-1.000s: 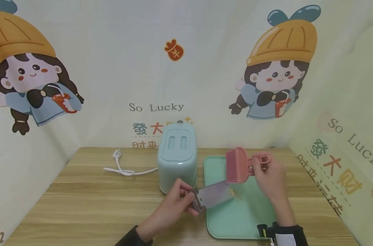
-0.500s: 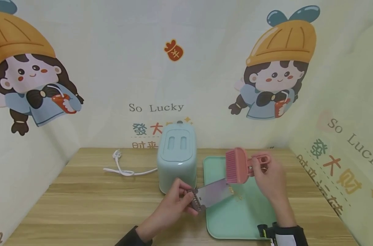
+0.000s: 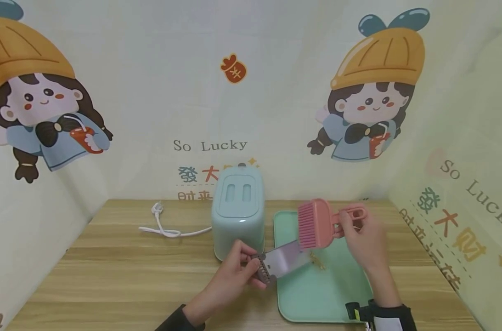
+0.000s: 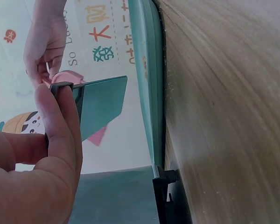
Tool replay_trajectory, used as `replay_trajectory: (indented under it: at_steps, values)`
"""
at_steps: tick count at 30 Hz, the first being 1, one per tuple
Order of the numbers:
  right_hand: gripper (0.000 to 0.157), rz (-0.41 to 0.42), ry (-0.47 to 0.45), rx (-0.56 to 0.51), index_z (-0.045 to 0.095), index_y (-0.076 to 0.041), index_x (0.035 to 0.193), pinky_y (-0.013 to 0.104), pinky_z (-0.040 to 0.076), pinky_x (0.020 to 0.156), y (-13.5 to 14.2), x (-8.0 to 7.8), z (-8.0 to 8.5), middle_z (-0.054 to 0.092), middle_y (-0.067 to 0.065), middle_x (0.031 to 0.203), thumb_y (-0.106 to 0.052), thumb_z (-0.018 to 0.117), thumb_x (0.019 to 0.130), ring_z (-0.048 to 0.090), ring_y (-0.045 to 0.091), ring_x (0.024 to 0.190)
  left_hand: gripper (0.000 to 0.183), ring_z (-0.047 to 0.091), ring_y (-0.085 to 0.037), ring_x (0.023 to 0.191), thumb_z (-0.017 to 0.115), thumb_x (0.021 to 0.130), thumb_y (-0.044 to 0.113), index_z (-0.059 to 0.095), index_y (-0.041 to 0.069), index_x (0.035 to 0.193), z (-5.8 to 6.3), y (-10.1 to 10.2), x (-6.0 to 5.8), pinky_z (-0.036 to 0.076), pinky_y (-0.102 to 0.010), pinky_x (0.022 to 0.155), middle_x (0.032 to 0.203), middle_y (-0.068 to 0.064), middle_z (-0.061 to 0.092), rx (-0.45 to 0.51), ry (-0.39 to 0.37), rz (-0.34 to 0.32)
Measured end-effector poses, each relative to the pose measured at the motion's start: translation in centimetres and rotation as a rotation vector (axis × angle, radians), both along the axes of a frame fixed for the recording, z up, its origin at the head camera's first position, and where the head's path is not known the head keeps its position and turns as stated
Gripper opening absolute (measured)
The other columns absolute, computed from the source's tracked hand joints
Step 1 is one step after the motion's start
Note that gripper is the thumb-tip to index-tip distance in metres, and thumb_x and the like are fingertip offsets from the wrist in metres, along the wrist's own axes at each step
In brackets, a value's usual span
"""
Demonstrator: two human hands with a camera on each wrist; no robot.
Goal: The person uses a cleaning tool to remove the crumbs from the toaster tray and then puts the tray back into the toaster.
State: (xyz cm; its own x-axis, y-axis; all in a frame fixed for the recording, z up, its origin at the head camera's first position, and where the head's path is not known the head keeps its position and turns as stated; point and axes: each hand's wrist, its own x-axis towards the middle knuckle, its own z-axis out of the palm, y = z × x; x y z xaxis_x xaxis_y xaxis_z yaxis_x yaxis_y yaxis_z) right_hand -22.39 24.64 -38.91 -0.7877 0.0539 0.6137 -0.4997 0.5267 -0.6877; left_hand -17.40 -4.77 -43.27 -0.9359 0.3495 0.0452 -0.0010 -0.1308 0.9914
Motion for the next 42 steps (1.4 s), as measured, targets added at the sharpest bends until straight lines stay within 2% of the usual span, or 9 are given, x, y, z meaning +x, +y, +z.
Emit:
replay_trajectory:
  at_steps: [3,7,13,16,20,25,29,35,42]
  values:
    - [0.015,0.01,-0.04,0.061,0.059,0.001,0.105,0.022,0.054,0.05,0.0,0.0,-0.2,0.067,0.01,0.083,-0.012,0.053,0.099,0.063,0.013,0.059,0.018,0.065,-0.032,0.074,0.045,0.1,0.0,0.035,0.0,0.115,-0.1,0.0,0.0,0.057,-0.039,0.071,0.095,-0.019,0.045,0.0,0.001,0.007]
    - [0.015,0.004,-0.05,0.071,0.057,0.003,0.106,0.021,0.053,0.049,0.8,0.0,-0.4,0.067,0.014,0.085,-0.008,0.051,0.098,0.063,0.012,0.059,0.018,0.065,-0.032,0.075,0.044,0.101,0.0,0.035,-0.001,0.116,-0.1,0.1,0.0,0.057,-0.038,0.071,0.097,-0.02,0.045,-0.002,0.006,0.006]
    - [0.013,-0.062,-0.017,-0.006,0.058,0.003,0.105,0.02,0.053,0.05,1.7,0.2,-0.1,0.064,0.016,0.082,-0.006,0.052,0.097,0.062,0.011,0.058,0.018,0.066,-0.031,0.075,0.045,0.1,0.001,0.035,0.0,0.115,-0.1,0.2,-0.2,0.057,-0.037,0.071,0.099,-0.021,0.045,-0.018,0.013,0.004]
    - [0.013,-0.05,0.005,-0.062,0.058,0.004,0.105,0.02,0.054,0.053,1.3,0.0,-0.2,0.063,0.016,0.083,-0.006,0.055,0.096,0.063,0.012,0.06,0.018,0.066,-0.031,0.074,0.045,0.1,0.001,0.035,0.0,0.115,-0.1,0.2,-0.2,0.057,-0.037,0.071,0.098,-0.02,0.045,-0.02,0.014,0.005]
    - [0.013,-0.04,0.014,-0.006,0.06,0.002,0.105,0.019,0.054,0.053,0.6,-0.3,-0.5,0.065,0.012,0.082,-0.008,0.057,0.096,0.063,0.01,0.06,0.018,0.065,-0.031,0.073,0.046,0.1,0.0,0.035,0.0,0.115,-0.1,0.2,-0.2,0.058,-0.037,0.07,0.096,-0.019,0.045,-0.011,0.014,0.011]
    - [0.015,-0.019,-0.023,0.089,0.059,0.001,0.104,0.021,0.053,0.05,0.6,-0.1,-0.6,0.067,0.012,0.082,-0.011,0.054,0.098,0.063,0.011,0.059,0.019,0.065,-0.031,0.073,0.045,0.1,-0.001,0.035,0.0,0.115,-0.1,0.2,-0.2,0.058,-0.037,0.07,0.094,-0.018,0.044,-0.015,0.012,0.031]
    - [0.015,-0.025,-0.02,0.082,0.057,0.003,0.104,0.02,0.053,0.05,1.2,0.2,-0.2,0.066,0.014,0.083,-0.01,0.052,0.098,0.062,0.011,0.059,0.018,0.065,-0.031,0.073,0.045,0.1,-0.001,0.035,-0.001,0.115,-0.1,0.2,-0.2,0.058,-0.037,0.07,0.093,-0.017,0.043,-0.016,0.02,0.029]
    - [0.013,-0.086,0.034,0.035,0.06,0.0,0.104,0.016,0.052,0.051,1.4,0.0,-0.2,0.065,0.012,0.081,-0.01,0.056,0.096,0.062,0.007,0.059,0.018,0.066,-0.03,0.073,0.045,0.1,-0.001,0.035,-0.001,0.115,-0.1,0.2,-0.1,0.058,-0.037,0.07,0.094,-0.018,0.043,-0.022,0.03,0.025]
    - [0.014,-0.016,0.001,0.087,0.06,0.0,0.104,0.021,0.054,0.051,0.7,-0.2,-0.4,0.066,0.01,0.083,-0.011,0.055,0.097,0.063,0.011,0.059,0.019,0.066,-0.031,0.074,0.044,0.1,-0.002,0.034,-0.002,0.116,-0.1,0.1,0.0,0.058,-0.036,0.069,0.095,-0.019,0.043,-0.024,0.03,0.034]
